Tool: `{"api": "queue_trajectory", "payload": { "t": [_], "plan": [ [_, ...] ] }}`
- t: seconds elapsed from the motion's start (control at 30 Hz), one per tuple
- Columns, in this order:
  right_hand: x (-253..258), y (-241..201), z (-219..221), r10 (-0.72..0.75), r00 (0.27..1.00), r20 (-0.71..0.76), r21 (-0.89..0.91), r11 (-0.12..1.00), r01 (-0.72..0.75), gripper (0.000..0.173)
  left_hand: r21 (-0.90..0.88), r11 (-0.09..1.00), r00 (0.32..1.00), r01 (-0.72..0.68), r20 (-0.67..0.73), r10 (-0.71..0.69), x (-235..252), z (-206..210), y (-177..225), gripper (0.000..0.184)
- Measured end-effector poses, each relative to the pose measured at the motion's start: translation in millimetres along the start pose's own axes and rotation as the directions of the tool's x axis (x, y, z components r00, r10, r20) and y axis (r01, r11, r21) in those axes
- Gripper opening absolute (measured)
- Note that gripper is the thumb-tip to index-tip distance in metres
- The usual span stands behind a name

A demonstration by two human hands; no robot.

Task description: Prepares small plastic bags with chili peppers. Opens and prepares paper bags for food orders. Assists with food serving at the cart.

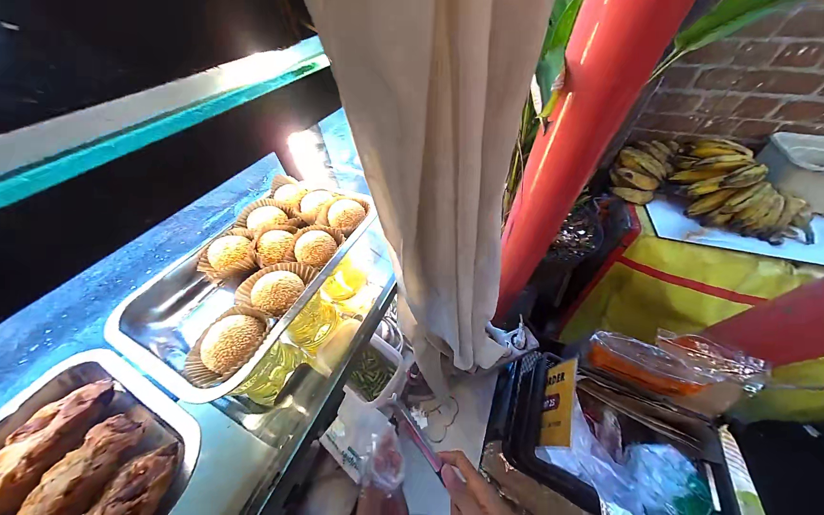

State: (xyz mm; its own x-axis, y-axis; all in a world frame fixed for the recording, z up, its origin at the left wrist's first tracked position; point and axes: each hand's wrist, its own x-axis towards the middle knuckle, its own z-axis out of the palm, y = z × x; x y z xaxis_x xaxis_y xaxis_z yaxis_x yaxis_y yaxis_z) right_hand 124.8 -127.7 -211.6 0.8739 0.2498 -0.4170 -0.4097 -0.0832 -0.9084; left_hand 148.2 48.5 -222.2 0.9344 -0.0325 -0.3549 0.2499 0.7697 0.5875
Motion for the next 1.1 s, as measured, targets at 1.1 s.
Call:
{"api": "queue_trajectory", "payload": {
  "t": [1.1],
  "plan": [
    [66, -181, -48, -0.016, 0.97, 0.242, -0.904, 0.361, 0.231, 0.043, 0.206, 0.975, 0.954, -0.085, -0.267, 0.139, 68, 29, 62, 0.015]
  ]
}}
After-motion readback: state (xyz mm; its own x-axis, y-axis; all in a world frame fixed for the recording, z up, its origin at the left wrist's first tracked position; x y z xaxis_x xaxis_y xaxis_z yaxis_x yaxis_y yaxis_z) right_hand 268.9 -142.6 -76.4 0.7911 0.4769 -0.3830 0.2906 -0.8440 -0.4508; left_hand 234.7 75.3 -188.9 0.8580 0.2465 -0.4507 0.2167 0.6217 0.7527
